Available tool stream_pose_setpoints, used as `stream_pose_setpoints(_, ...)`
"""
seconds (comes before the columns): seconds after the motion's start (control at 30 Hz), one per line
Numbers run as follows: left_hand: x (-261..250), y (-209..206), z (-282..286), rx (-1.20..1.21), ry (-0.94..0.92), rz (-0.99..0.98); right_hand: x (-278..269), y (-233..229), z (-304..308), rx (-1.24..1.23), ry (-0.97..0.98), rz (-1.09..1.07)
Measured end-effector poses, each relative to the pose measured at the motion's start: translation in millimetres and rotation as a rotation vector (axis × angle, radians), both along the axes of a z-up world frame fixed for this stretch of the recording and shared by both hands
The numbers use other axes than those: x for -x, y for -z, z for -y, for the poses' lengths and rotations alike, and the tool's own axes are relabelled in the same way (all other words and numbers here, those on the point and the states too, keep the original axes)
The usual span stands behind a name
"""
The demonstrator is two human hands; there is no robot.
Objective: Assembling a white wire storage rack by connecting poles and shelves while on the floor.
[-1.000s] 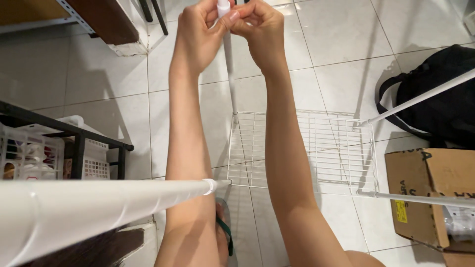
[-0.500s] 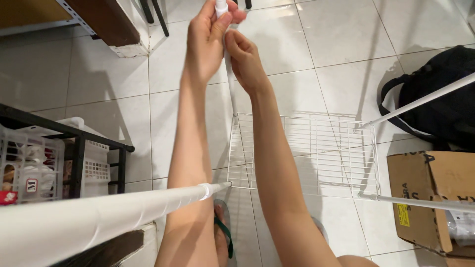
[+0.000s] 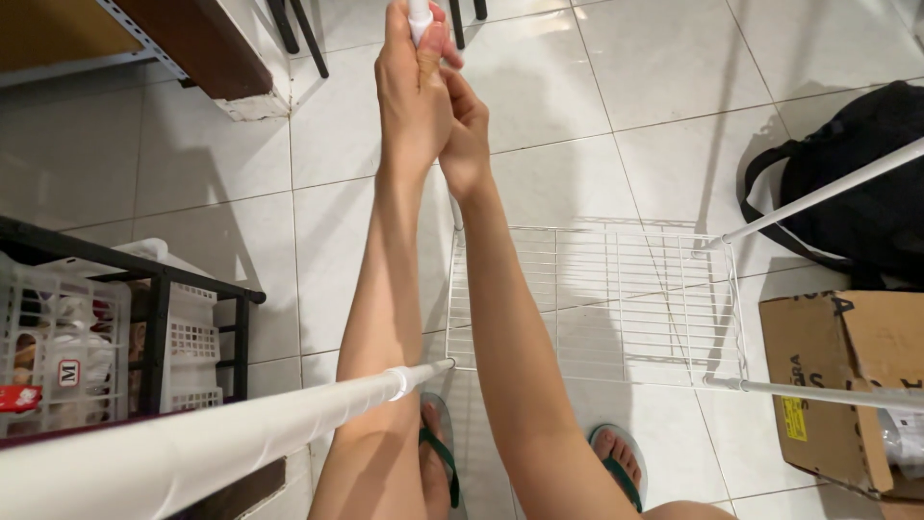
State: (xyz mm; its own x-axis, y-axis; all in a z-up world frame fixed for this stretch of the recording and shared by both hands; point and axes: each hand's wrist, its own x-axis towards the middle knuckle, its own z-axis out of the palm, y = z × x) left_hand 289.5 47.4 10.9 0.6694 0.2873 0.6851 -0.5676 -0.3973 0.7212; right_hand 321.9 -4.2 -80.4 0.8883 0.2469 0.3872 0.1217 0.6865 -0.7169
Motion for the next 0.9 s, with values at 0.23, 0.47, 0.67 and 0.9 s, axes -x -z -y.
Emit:
stream_pose_setpoints(0.23,6.9,-12.4,-4.8,0.001,0.137,-0.15,-3.1,1.9,2.7,0.038,0.001,-0.075)
stream_pose_setpoints(0.47,-12.3,12.9,-8.1,-0.201,-0.132,-0.082,5.2,-12.9,2.1,0.088,0.061,-0.055)
stream_pose_setpoints(0.67,10.2,-24.5,-5.0,-0.04,0.035,-0.288,2.8,-7.7,3.4,0.096,0.057,-0.001)
stream_pose_setpoints(0.9,1.1,-3.9,-27.8,0.126,0.542,-0.236,9.0,-11.4,4.8,0.095,0.001,-0.02)
